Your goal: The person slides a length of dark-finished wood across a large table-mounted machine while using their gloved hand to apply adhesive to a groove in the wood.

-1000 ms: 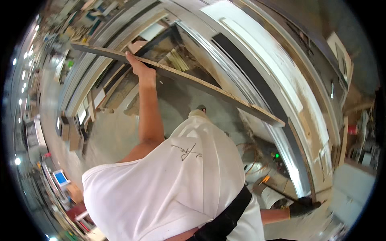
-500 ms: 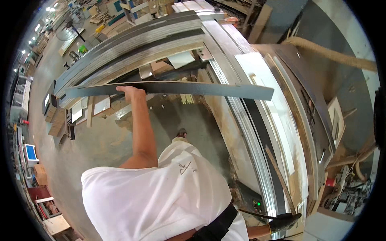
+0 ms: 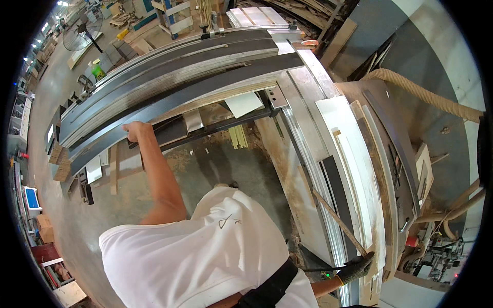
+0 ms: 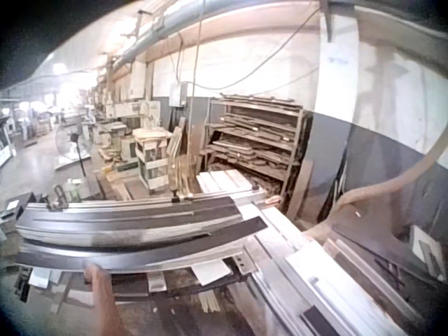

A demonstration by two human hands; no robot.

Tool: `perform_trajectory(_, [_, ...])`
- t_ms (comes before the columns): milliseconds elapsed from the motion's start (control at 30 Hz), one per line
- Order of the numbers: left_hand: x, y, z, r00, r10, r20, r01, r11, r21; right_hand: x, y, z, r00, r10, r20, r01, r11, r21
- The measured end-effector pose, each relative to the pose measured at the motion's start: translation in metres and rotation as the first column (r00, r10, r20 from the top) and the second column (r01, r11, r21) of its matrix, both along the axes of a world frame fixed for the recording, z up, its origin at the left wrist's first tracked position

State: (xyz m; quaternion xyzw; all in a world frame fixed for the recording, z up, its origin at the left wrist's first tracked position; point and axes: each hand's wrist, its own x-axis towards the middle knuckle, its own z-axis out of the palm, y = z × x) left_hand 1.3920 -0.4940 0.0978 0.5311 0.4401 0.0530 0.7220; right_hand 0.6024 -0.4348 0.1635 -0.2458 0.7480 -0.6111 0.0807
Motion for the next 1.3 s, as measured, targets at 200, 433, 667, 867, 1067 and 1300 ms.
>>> perform_trajectory(200, [0.019,-0.019,0.013,0.998,0.046,0.036,-0.048,0.998,0.041,0.031,-0.019,0.0,0.993,0.108,-0.054,-0.106,0.994,0.032])
perform_trajectory(433, [0.061,-0.015,-0.04,0.991,0.13,0.036,-0.134,0.975,0.179,0.048,-0.025,0.003,0.994,0.099,-0.043,-0.096,0.993,0.064])
perform_trajectory(667, [0.066,-0.026,-0.021,0.993,0.077,-0.088,-0.048,0.955,0.292,0.063,-0.03,-0.002,0.993,0.121,-0.016,-0.12,0.992,0.047])
perform_trajectory(867, [0.117,-0.031,-0.049,0.946,-0.076,-0.316,0.239,0.82,0.52,0.051,-0.02,-0.018,0.981,0.193,0.03,-0.194,0.98,0.043])
perform_trajectory(1067, [0.117,-0.025,-0.095,0.96,-0.216,-0.178,0.276,0.621,0.733,0.039,0.014,-0.017,0.984,0.16,0.082,-0.174,0.965,0.199])
perform_trajectory(1300, [-0.008,-0.048,-0.156,0.91,-0.394,0.127,0.164,0.624,0.764,0.04,0.038,-0.023,0.97,0.232,-0.07,-0.159,0.83,0.535])
